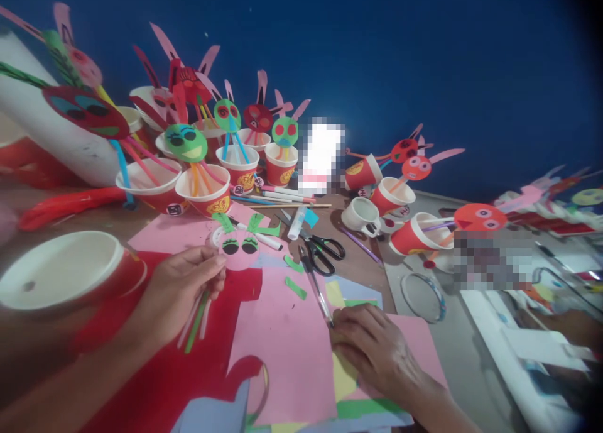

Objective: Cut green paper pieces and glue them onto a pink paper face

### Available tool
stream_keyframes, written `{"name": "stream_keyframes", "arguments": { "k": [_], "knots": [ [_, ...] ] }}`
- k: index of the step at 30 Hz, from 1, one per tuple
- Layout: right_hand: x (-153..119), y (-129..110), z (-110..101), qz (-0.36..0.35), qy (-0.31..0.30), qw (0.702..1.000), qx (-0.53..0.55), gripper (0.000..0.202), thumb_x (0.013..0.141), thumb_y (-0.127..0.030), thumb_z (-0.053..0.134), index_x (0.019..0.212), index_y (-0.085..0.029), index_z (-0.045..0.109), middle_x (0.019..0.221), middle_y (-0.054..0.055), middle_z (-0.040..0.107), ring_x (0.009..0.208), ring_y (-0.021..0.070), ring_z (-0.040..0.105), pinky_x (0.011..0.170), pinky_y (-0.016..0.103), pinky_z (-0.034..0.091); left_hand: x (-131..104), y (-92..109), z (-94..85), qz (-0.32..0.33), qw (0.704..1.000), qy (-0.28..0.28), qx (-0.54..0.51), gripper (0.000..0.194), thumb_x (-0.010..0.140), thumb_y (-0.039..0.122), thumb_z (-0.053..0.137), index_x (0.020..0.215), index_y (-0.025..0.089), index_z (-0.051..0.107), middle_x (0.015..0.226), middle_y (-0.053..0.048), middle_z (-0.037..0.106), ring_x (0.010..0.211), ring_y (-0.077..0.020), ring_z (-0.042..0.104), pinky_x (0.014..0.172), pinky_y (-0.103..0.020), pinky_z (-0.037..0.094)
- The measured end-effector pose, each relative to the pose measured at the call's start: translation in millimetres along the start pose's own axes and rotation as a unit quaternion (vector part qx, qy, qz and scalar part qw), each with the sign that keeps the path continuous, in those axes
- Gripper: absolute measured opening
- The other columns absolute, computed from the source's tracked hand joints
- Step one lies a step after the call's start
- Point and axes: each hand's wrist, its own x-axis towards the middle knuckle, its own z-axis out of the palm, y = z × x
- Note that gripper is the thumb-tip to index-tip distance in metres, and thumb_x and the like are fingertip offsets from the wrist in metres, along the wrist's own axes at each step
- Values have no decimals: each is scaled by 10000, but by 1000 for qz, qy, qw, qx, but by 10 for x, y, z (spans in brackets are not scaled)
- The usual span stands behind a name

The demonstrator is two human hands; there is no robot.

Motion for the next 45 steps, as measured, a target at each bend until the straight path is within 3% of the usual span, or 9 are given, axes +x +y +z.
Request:
{"name": "stream_keyframes", "arguments": {
  "k": [5, 10, 16, 20, 25, 28, 34, 45],
  "knots": [
    [51, 7, -110, -3, 22, 1000, 22, 124, 816, -128, 534, 889, -194, 609, 849, 57, 640, 766, 194, 566, 661, 339, 426, -22, 58, -18, 3, 1000, 6, -15, 134, 727, 255, 636, 673, 157, 563, 564, 34, 553, 508, -78, 482, 474, -180, 381],
    [379, -102, -233, -15, 24, 999, 28, 149, 815, -101, 499, 882, -193, 596, 794, 45, 644, 723, 176, 574, 659, 319, 396, -64, 82, -11, 2, 1000, 1, 21, 163, 740, 285, 621, 647, 162, 567, 538, 34, 544, 491, -73, 470, 468, -172, 374],
    [733, -245, -101, -48, 3, 999, 11, 114, 834, -146, 504, 813, -179, 611, 786, 57, 653, 724, 195, 576, 657, 329, 409, -251, 56, 64, -48, 996, -5, 78, 254, 728, 363, 598, 585, 166, 524, 472, 24, 524, 411, -87, 454, 385, -182, 334],
    [701, -226, 18, -100, 34, 992, 63, 153, 831, -124, 509, 932, -175, 612, 900, 70, 670, 799, 190, 580, 679, 325, 416, -397, -1, 122, -76, 994, -24, 74, 253, 707, 372, 597, 589, 160, 524, 466, 24, 521, 397, -97, 484, 375, -187, 342],
    [640, -245, 68, -173, 45, 981, 73, 120, 788, -120, 547, 880, -159, 614, 804, 55, 682, 692, 171, 563, 612, 318, 388, -492, -98, 170, -142, 988, -44, 30, 260, 738, 387, 575, 639, 155, 515, 429, 37, 519, 350, -87, 466, 349, -179, 316],
    [648, -262, 61, -177, 34, 981, 71, 76, 785, -124, 550, 819, -159, 608, 784, 46, 681, 654, 163, 549, 595, 319, 374, -503, -132, 174, -172, 984, -44, 0, 257, 763, 388, 568, 671, 153, 516, 430, 47, 517, 347, -78, 459, 349, -174, 315],
    [682, -277, 72, -187, 17, 980, 65, 77, 809, -144, 530, 789, -160, 603, 805, 48, 674, 679, 164, 545, 585, 307, 378, -486, -196, 245, -207, 976, -48, 52, 285, 754, 406, 567, 648, 151, 497, 441, 34, 541, 343, -97, 492, 322, -176, 307],
    [667, -270, 98, -179, 22, 981, 72, 75, 799, -126, 542, 787, -152, 611, 787, 38, 665, 687, 168, 555, 596, 315, 401, -434, -193, 268, -217, 967, -59, 119, 308, 779, 408, 515, 617, 148, 487, 475, 1, 580, 383, -107, 522, 355, -195, 351]
  ]
}}
